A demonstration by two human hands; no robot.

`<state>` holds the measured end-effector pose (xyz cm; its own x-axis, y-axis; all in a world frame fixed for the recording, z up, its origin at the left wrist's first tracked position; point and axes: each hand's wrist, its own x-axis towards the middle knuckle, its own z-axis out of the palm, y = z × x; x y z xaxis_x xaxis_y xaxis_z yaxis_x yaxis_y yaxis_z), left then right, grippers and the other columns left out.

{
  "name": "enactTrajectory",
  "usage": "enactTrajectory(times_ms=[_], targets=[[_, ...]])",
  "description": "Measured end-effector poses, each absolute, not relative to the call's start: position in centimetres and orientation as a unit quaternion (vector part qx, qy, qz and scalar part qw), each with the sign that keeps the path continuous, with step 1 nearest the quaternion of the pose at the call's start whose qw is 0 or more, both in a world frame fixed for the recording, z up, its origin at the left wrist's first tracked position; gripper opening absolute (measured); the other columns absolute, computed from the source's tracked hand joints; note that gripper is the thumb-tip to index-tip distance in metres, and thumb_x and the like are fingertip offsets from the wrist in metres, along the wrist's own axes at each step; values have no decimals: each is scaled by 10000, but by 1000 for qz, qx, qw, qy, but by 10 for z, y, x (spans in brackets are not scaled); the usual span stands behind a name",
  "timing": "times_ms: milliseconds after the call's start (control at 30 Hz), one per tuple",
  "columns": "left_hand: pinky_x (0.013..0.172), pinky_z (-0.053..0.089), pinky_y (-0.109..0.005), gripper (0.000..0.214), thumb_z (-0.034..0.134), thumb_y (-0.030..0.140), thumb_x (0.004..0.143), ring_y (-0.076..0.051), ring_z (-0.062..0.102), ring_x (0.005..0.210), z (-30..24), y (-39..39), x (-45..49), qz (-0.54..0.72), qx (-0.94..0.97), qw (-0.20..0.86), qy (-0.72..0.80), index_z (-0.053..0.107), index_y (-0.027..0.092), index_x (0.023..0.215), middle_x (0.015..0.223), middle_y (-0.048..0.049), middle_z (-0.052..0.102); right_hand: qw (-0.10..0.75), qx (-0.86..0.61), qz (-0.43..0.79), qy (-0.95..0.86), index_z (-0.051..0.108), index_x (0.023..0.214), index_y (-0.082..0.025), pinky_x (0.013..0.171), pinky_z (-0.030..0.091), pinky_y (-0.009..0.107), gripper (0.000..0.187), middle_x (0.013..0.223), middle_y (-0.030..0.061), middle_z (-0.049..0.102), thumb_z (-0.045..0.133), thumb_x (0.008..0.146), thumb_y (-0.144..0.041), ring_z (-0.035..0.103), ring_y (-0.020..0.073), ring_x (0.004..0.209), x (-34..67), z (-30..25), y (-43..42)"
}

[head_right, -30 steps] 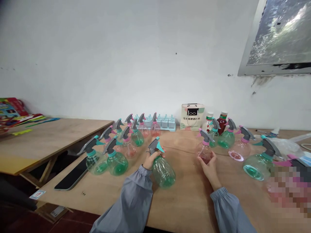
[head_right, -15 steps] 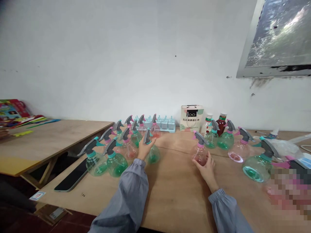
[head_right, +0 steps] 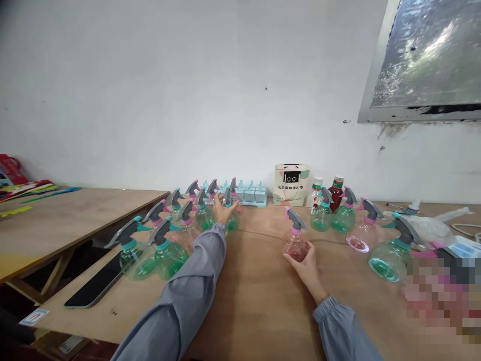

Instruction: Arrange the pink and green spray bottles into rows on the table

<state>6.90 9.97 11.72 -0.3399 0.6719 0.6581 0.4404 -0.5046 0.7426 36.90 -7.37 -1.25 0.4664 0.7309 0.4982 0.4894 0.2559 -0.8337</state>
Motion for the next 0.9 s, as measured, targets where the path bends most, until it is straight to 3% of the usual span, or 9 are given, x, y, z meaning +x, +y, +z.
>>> enactTrajectory(times_ms=[133, 200, 300, 367, 433, 567, 733, 800, 900], targets=[[1015, 438, -525, 871, 877, 375, 641, -281, 648, 1072, 122, 94, 72, 662, 556, 61, 500, 378, 273, 1347, 1196, -96, 649, 621, -588, 148, -496, 356, 1266, -203, 985, 473, 516, 986, 1244, 186, 583, 828, 532, -663, 598, 347, 1154, 364, -9, -76], [1076, 386, -536, 874, 862, 352, 668, -298, 600, 1174, 127, 87, 73, 682, 543, 54, 487, 351, 238, 1368, 1283, -140, 597, 630, -582, 135, -495, 360, 1262, -204, 996, 466, 524, 1006, 1242, 183, 582, 831, 507, -673, 591, 354, 1164, 361, -8, -77], [1165, 284, -525, 845, 799, 301, 730, -342, 348, 1431, 132, 62, 79, 720, 519, 37, 459, 303, 151, 1397, 1478, -250, 384, 621, -594, 111, -498, 365, 1292, -190, 1026, 443, 541, 1061, 1302, 197, 533, 822, 479, -699, 553, 371, 1215, 360, -6, -78], [1185, 267, -505, 852, 780, 291, 733, -340, 241, 1487, 131, 34, 91, 723, 539, 40, 431, 285, 153, 1412, 1542, -250, 280, 606, -599, 95, -514, 382, 1311, -179, 1032, 437, 547, 1063, 1326, 203, 504, 809, 493, -706, 531, 382, 1237, 357, -4, -79], [1172, 313, -470, 874, 805, 338, 700, -324, 333, 1448, 124, -1, 110, 691, 607, 75, 386, 318, 197, 1412, 1524, -199, 343, 580, -600, 74, -546, 414, 1316, -178, 1025, 438, 554, 1020, 1286, 188, 526, 798, 528, -698, 532, 390, 1227, 352, -2, -82], [1228, 167, -522, 1023, 882, 378, 596, -375, 215, 1503, 103, -63, 152, 554, 722, 284, 303, 331, 198, 1439, 1542, -213, 293, 511, -589, 43, -624, 442, 1339, -185, 999, 443, 576, 953, 1218, 168, 578, 793, 591, -659, 558, 402, 1189, 331, 0, -91], [1207, 214, -513, 738, 852, 253, 602, -356, 386, 1391, 90, -77, 166, 589, 630, 393, 319, 495, 244, 1249, 1343, -156, 479, 437, -534, 49, -722, 454, 1363, -209, 1006, 441, 583, 986, 1267, 161, 593, 842, 546, -603, 572, 402, 1192, 309, -4, -101], [1190, 261, -499, 676, 819, 223, 622, -320, 440, 1337, 88, -72, 159, 614, 611, 391, 312, 514, 243, 1226, 1280, -124, 514, 448, -518, 53, -726, 439, 1381, -242, 1016, 444, 564, 985, 1289, 141, 596, 839, 556, -603, 579, 381, 1188, 316, -2, -97], [1159, 324, -462, 659, 805, 191, 609, -276, 490, 1283, 86, -65, 144, 622, 574, 425, 322, 540, 238, 1211, 1242, -97, 525, 541, -554, 9, -633, 438, 1352, -224, 1023, 439, 548, 823, 1285, 146, 586, 712, 707, -655, 567, 357, 1185, 344, 6, -79]])
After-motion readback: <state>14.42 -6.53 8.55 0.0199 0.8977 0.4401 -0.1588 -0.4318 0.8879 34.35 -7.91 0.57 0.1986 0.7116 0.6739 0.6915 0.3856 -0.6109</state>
